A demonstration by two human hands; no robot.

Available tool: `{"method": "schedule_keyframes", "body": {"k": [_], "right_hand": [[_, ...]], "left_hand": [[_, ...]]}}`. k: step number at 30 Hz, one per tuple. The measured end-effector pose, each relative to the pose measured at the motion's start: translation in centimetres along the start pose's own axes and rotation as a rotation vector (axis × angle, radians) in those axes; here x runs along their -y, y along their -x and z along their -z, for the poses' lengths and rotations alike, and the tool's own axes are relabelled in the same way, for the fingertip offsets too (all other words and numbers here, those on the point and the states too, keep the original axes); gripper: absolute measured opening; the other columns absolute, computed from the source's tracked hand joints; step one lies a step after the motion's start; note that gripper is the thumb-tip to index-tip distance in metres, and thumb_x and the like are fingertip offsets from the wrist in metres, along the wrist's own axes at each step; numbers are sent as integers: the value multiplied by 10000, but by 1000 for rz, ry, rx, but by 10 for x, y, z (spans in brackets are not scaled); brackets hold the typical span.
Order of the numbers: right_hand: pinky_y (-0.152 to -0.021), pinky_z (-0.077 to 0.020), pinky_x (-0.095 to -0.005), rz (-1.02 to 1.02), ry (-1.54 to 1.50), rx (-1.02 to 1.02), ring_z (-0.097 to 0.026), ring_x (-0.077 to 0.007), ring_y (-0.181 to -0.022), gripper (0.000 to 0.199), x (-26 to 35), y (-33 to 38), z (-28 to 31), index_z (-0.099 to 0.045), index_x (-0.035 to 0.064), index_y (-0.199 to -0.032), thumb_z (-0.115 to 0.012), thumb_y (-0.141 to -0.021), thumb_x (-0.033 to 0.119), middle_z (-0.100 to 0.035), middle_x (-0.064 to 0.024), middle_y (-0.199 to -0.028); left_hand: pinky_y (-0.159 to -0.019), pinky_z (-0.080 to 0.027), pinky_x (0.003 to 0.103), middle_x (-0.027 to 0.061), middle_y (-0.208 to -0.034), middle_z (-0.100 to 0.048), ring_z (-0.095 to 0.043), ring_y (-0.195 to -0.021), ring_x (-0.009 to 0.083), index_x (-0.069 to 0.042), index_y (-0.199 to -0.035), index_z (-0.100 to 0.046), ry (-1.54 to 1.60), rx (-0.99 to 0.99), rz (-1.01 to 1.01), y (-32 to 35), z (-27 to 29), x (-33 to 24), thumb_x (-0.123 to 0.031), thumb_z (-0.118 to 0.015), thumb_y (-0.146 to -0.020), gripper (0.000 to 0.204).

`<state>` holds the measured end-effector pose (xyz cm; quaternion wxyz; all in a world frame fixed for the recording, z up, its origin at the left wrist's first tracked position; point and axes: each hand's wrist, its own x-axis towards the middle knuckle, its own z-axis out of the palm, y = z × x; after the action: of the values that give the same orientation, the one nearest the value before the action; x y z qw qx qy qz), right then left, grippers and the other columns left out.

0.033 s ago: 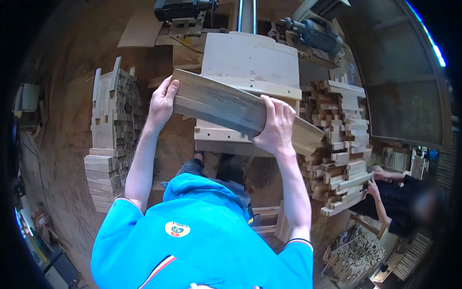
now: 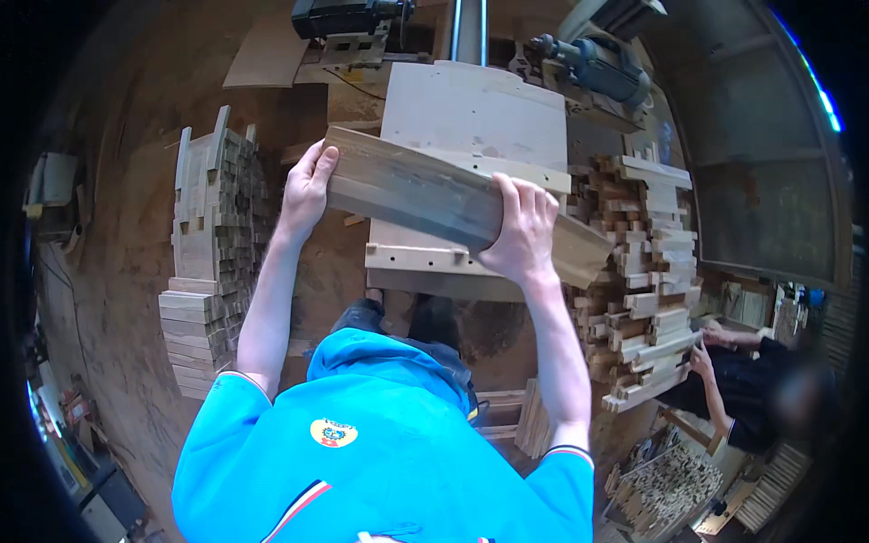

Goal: The person shapes wood planks using a woodworking machine, then stacks the finished planks by hand.

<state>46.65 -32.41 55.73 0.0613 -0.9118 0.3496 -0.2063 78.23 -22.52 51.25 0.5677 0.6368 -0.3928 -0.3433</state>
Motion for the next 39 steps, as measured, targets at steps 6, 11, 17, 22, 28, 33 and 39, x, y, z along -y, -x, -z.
{"method": "schedule_keyframes", "body": {"k": [6, 11, 17, 22, 28, 33, 39], "right_hand": [[-1095, -334, -466, 62, -45, 228, -462, -323, -1241, 1029, -113, -103, -62, -423, 118, -1421, -860, -503, 280, -506, -125, -1262], [-1110, -329, -439, 95, -100, 382, -457, -314, -1249, 1056, -179, -157, -131, -422, 119, -1425, -857, -479, 299, -504, -121, -1275], [-1121, -320, -438, 164, -102, 363, -453, -291, -1273, 1022, -216, -163, -180, -445, 114, -1429, -822, -641, 645, -509, -116, -1308], [-1120, -316, -438, 128, -82, 364, -455, -280, -1278, 950, -213, -144, -193, -496, 110, -1404, -659, -760, 790, -506, -109, -1328], [-1148, -301, -470, -8, -137, 506, -430, -298, -1339, 1002, -194, -137, -183, -476, 70, -1443, -698, -749, 758, -496, -128, -1387], [-1241, -156, -557, 131, -32, 471, -241, -389, -1483, 1441, -123, -126, -176, -249, -11, -1558, -824, -504, 788, -315, -234, -1551], [-1227, -163, -580, 83, 62, 335, -212, -428, -1488, 1454, -120, -108, -186, -283, 59, -1557, -884, -401, 704, -298, -227, -1555]], "left_hand": [[-892, -496, 283, 86, -1047, -717, -632, -981, 130, 18, -1281, -610, -50, -116, -4, -100, -40, 62, -471, -592, -1023, 553], [-960, -498, 316, 136, -1135, -730, -673, -1087, 207, 10, -1246, -685, -251, -225, 229, -154, -50, 129, -419, -663, -985, 503], [-954, -504, 284, 118, -1155, -747, -677, -1049, 146, -10, -1228, -712, -40, -281, 451, -163, -66, 168, -346, -734, -950, 436], [-928, -513, 279, 102, -1126, -756, -673, -1017, 113, -6, -1227, -711, -220, -255, 425, -142, -63, 165, -307, -716, -968, 397], [-900, -527, 295, 76, -1117, -744, -683, -970, 125, -9, -1217, -715, 104, -216, 492, -128, -50, 182, -257, -702, -977, 346], [-822, -570, 311, 81, -1079, -735, -698, -930, 146, 11, -1196, -709, 193, -203, 540, -110, -39, 174, -244, -716, -962, 346], [-727, -559, 347, 123, -941, -724, -690, -789, 190, -5, -1024, -704, -266, -311, -12, -16, -90, 109, -129, -694, -906, 171]]}}
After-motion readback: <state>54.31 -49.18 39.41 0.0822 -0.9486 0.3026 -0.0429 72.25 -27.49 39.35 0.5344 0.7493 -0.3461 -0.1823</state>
